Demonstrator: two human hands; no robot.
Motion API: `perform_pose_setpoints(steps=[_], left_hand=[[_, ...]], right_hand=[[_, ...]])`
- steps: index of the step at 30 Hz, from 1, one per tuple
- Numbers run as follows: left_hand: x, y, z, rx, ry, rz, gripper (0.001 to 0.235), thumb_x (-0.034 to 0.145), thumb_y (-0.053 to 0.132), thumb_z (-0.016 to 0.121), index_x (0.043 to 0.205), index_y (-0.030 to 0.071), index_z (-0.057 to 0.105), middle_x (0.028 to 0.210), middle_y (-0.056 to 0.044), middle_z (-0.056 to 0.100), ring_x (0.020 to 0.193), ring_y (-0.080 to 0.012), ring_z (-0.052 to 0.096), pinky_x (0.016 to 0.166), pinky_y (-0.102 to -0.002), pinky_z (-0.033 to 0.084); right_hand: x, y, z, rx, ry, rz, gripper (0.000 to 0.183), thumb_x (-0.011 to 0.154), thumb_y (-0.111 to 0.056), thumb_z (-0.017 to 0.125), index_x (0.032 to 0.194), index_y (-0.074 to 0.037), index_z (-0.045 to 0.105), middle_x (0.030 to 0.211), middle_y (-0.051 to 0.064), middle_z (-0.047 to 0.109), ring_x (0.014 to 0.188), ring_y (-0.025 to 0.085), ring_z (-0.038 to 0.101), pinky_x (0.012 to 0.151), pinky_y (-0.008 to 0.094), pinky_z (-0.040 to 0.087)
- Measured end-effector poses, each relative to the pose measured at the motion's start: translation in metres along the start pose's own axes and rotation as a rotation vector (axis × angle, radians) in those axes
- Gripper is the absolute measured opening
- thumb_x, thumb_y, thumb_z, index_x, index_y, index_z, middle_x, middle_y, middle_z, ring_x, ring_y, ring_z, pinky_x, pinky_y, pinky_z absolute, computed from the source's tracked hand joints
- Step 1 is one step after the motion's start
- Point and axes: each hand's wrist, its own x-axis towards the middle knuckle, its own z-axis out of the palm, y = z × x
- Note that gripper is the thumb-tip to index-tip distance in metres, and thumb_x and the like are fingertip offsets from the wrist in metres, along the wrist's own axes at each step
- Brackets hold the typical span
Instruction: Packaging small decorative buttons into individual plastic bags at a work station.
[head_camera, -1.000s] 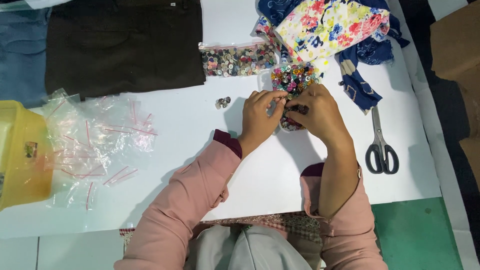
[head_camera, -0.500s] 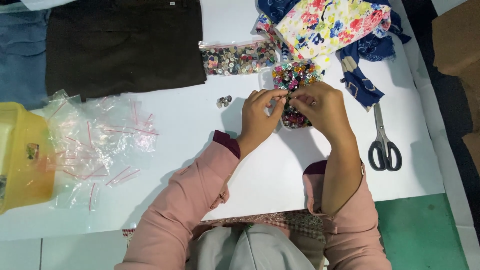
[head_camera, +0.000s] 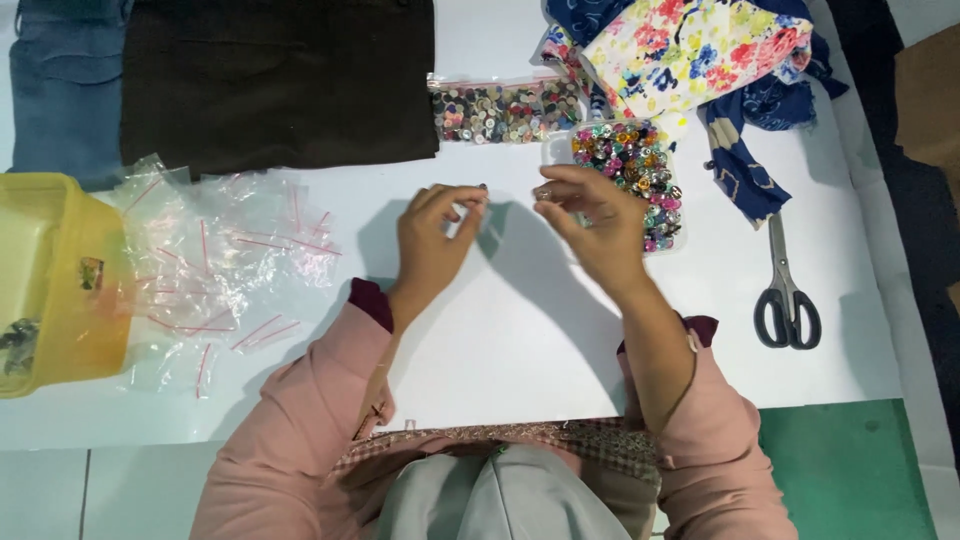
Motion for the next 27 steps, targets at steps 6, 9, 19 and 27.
perform_pose_setpoints(steps=[6, 9, 19, 27], left_hand=[[0.006, -0.009, -0.022, 0.123, -0.072, -0.217, 0.017, 0.088, 0.005, 0.076, 0.101, 0.016, 0.076, 0.086, 0.001, 0.074, 0.076, -0.0176, 0.060, 0.074, -0.030, 0.050], [0.005, -0.014, -0.019, 0.165, -0.138, -0.294, 0.014, 0.087, 0.009, 0.076, 0.098, 0.017, 0.076, 0.086, 0.002, 0.075, 0.078, -0.0168, 0.060, 0.076, -0.033, 0.049], [-0.001, -0.023, -0.010, 0.259, -0.201, -0.346, 0.018, 0.088, 0.013, 0.075, 0.104, 0.021, 0.069, 0.086, 0.005, 0.076, 0.081, -0.0187, 0.061, 0.076, -0.033, 0.050], [-0.001, -0.009, -0.012, 0.264, -0.098, -0.174, 0.030, 0.087, 0.009, 0.076, 0.114, 0.016, 0.064, 0.092, -0.002, 0.070, 0.081, -0.0219, 0.060, 0.073, -0.037, 0.052]], right_hand=[[-0.016, 0.026, 0.045, -0.152, -0.044, 0.136, 0.022, 0.085, 0.008, 0.079, 0.103, -0.005, 0.077, 0.084, 0.012, 0.079, 0.074, 0.023, 0.076, 0.071, 0.033, 0.063], [-0.010, 0.034, 0.052, -0.232, -0.042, 0.164, 0.018, 0.087, 0.005, 0.077, 0.101, -0.007, 0.078, 0.083, 0.011, 0.078, 0.073, 0.021, 0.074, 0.068, 0.032, 0.062], [-0.010, 0.064, 0.066, -0.274, -0.064, 0.196, 0.011, 0.089, -0.001, 0.078, 0.098, -0.007, 0.080, 0.081, 0.011, 0.074, 0.072, 0.019, 0.070, 0.061, 0.030, 0.059], [-0.011, 0.062, 0.061, -0.301, -0.078, 0.123, 0.014, 0.089, 0.003, 0.077, 0.099, -0.006, 0.078, 0.079, 0.011, 0.072, 0.070, 0.020, 0.068, 0.059, 0.029, 0.057]])
